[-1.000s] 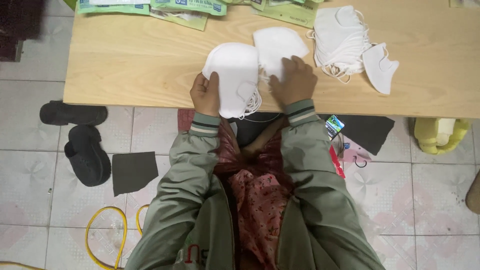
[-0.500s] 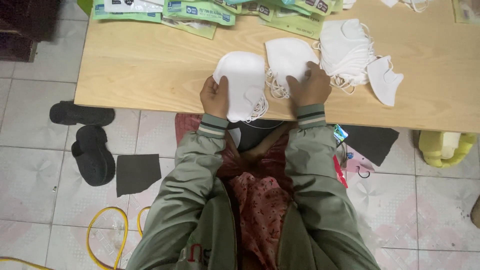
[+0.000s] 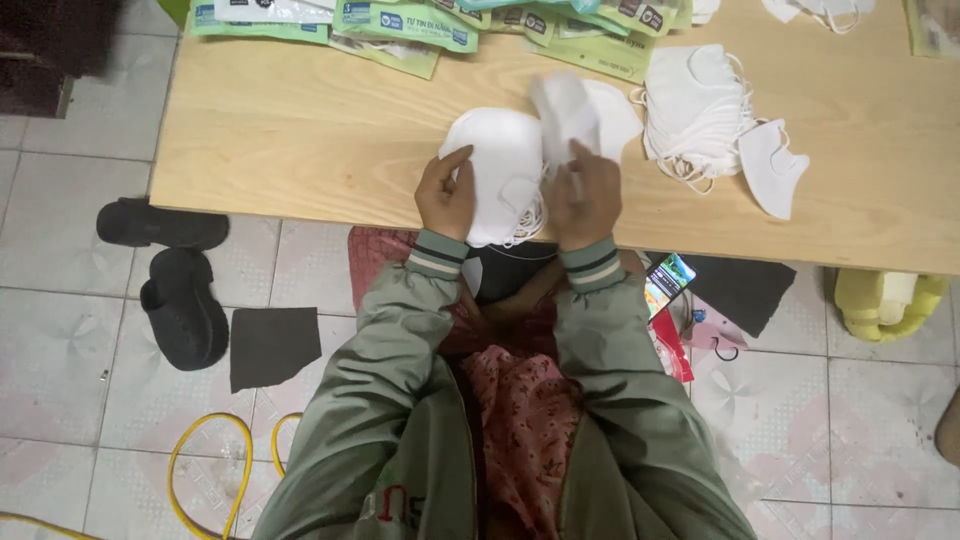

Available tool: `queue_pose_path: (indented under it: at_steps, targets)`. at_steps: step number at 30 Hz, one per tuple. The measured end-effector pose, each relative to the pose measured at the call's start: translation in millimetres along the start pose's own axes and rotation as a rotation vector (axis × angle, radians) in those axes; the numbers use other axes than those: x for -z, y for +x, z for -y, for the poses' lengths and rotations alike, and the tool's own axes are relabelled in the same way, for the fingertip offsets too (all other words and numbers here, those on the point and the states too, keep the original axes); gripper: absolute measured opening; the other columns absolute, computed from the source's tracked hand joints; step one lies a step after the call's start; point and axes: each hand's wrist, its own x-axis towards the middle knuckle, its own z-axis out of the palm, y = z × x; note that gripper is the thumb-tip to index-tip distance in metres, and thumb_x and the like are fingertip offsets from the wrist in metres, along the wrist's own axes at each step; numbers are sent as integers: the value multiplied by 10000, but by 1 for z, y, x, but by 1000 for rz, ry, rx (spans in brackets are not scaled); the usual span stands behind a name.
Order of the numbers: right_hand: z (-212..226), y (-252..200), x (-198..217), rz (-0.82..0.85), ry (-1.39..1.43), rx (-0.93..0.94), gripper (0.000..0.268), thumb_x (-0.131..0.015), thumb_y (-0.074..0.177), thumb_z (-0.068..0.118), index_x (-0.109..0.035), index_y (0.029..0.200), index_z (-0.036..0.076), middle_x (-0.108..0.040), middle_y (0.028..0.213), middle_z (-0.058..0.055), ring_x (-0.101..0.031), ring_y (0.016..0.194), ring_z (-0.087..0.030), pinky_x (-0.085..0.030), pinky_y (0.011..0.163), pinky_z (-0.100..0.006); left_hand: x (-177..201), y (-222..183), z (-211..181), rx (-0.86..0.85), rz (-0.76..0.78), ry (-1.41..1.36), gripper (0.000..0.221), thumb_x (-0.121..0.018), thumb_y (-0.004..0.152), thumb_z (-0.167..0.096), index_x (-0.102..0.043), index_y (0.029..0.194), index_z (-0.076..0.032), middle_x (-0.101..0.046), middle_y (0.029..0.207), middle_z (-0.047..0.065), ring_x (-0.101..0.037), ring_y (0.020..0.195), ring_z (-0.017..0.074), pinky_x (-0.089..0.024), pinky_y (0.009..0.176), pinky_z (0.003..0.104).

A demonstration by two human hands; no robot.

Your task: The person is sorting, unfolding, and stacking white protective masks on a wooden table.

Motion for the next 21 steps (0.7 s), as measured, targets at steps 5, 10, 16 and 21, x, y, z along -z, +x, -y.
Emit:
queue_pose_path:
  at_steps: [5,10,16,21]
  targets:
    - [33,-10,-4,201,-39,172,356,-630,882,-36,-720,1225,1,-646,880,-139,-630,858,-328,-517,823,-446,0,5,11,60,29,-29,173,-676,1025,-213,-775,1159,-165,-677,960,16,-483,743,30,-564,665,200]
    - [48,-13,-11,198,-22,206,354,-638,909,-59,-713,1246,21,-642,887,-107,-627,842,-290,-504,813,-398,3,10,23,99,60,-154,248,-724,1015,-297,-767,1168,-108,-693,983,65,-594,792,69,-599,675,271]
    - [62,-15,-14,251,-19,238,340,-641,939,-40,-702,1267,24,-653,901,-110,-641,856,-278,-509,821,-382,0,13,30,130,61,-163,270,-746,998,-313,-769,1143,-87,-668,892,57,-601,739,84,-590,608,247]
    - [74,-11,-12,278,-24,265,254,-696,954,49,-723,1204,17,-661,852,-111,-652,807,-272,-515,786,-381,7,11,26,80,76,-186,266,-646,1057,-255,-756,1128,-24,-684,876,88,-644,797,123,-604,675,295]
